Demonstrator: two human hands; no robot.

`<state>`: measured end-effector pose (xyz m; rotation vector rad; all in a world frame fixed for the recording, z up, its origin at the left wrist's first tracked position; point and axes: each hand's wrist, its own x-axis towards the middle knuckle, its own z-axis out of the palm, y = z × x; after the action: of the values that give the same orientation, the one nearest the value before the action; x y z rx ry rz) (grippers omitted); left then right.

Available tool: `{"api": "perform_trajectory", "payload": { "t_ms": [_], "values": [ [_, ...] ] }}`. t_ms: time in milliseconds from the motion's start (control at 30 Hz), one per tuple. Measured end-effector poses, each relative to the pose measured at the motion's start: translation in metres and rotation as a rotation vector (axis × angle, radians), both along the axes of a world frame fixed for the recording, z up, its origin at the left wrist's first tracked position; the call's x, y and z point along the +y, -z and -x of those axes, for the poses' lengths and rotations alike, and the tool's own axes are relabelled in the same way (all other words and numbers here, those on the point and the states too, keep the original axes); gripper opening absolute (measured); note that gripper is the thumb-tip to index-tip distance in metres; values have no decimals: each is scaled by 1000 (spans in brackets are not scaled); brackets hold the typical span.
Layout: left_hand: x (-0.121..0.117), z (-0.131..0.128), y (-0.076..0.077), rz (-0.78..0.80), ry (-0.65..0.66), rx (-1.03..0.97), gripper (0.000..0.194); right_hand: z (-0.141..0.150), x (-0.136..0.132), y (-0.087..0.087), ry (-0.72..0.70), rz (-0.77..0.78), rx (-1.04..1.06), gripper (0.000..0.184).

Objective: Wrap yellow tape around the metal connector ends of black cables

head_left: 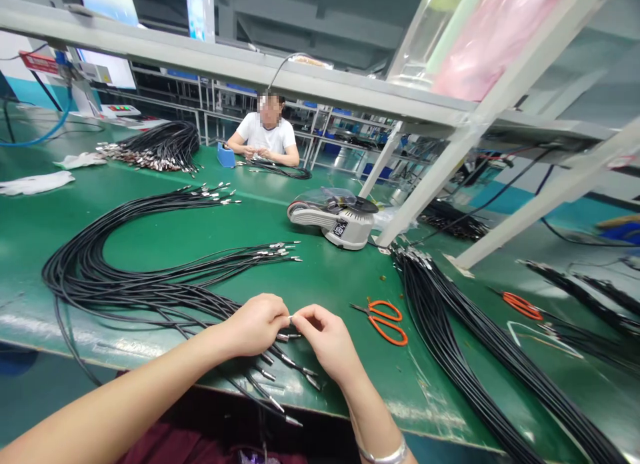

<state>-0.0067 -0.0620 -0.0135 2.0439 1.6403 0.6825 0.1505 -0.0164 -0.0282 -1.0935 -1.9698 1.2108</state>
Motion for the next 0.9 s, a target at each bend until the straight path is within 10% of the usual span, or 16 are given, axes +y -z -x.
{"api": "perform_trajectory", "payload": {
  "t_ms": [167, 433, 900],
  "values": [
    [2, 10, -13, -104, 20, 94, 25, -21, 10, -10, -123, -2, -102, 22],
    [39, 67, 8, -29, -448, 433, 18, -25, 48, -38, -168, -83, -316, 24],
    [25, 85, 9, 29, -176, 271, 26, 82, 142, -21, -241, -282, -316, 29]
  ]
}}
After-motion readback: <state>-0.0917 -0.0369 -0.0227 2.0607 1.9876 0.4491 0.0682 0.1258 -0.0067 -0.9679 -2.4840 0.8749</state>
